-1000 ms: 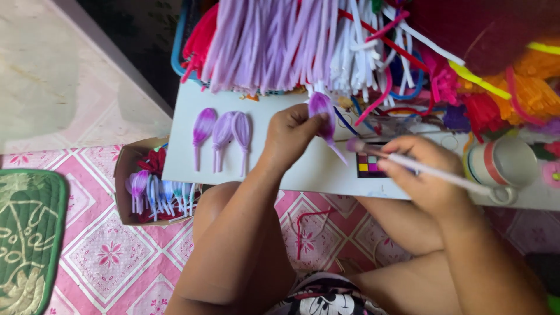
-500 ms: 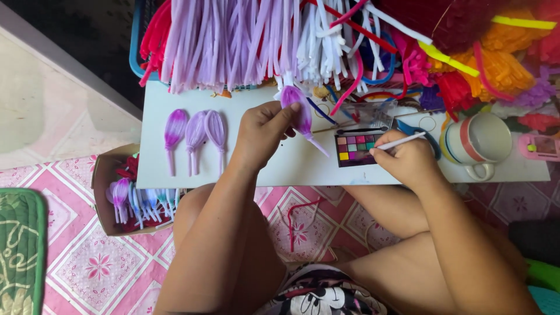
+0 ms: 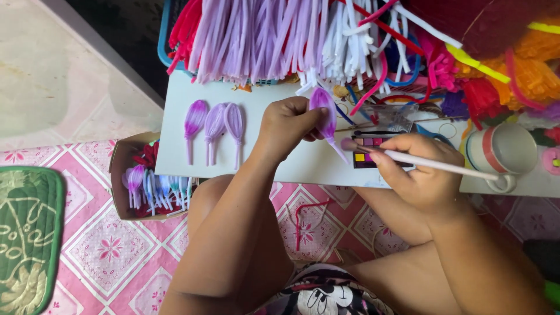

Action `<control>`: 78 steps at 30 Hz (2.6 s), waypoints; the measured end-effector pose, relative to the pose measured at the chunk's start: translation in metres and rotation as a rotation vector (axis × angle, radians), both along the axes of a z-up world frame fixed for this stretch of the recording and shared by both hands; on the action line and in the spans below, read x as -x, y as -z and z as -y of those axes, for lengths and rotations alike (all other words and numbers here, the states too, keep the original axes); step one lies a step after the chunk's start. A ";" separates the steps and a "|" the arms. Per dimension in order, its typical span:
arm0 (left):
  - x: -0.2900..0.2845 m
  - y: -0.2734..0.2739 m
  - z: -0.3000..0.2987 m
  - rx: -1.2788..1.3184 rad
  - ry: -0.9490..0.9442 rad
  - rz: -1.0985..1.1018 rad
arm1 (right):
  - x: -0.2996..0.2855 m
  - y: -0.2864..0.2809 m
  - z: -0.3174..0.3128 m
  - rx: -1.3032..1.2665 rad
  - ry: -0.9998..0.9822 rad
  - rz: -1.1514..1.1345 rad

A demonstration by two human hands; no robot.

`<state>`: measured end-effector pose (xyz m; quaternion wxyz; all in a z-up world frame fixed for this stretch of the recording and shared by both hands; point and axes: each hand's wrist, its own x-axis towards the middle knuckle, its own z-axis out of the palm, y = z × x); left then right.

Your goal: The person paints small purple, leaf-shaped objects using a paintbrush and a palette of colors. They hold the object in one hand and apply paint with the other, occasionally dipping the brush into the palette.

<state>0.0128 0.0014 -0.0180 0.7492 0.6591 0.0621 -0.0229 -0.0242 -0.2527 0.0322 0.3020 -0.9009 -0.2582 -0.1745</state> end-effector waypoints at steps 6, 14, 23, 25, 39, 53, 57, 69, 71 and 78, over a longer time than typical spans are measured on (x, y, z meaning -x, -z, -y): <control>0.008 -0.015 0.000 -0.115 -0.001 0.031 | -0.013 -0.009 -0.046 -0.005 -0.182 0.182; 0.003 -0.019 0.000 -0.138 0.050 -0.139 | -0.014 -0.022 -0.049 0.193 -0.253 0.232; 0.008 -0.027 0.000 -0.083 0.053 -0.149 | -0.016 -0.022 -0.047 0.209 -0.266 0.162; 0.008 -0.026 -0.001 -0.079 0.061 -0.153 | -0.017 -0.025 -0.044 0.240 -0.265 0.154; 0.002 -0.006 -0.001 0.033 0.135 -0.040 | -0.016 -0.029 -0.035 0.140 -0.231 0.066; 0.003 -0.010 -0.002 0.040 0.131 -0.016 | -0.013 -0.034 -0.034 0.131 -0.196 0.086; 0.004 -0.010 -0.002 0.043 0.132 -0.013 | -0.010 -0.032 -0.026 0.097 -0.136 0.068; 0.004 -0.005 -0.002 0.041 0.146 0.011 | -0.001 -0.027 -0.019 0.093 -0.130 -0.163; 0.005 -0.007 -0.005 0.025 0.140 0.024 | -0.006 -0.028 -0.005 0.047 -0.067 -0.271; 0.011 -0.025 -0.005 -0.050 0.147 -0.030 | -0.021 0.039 0.056 0.124 0.295 -0.633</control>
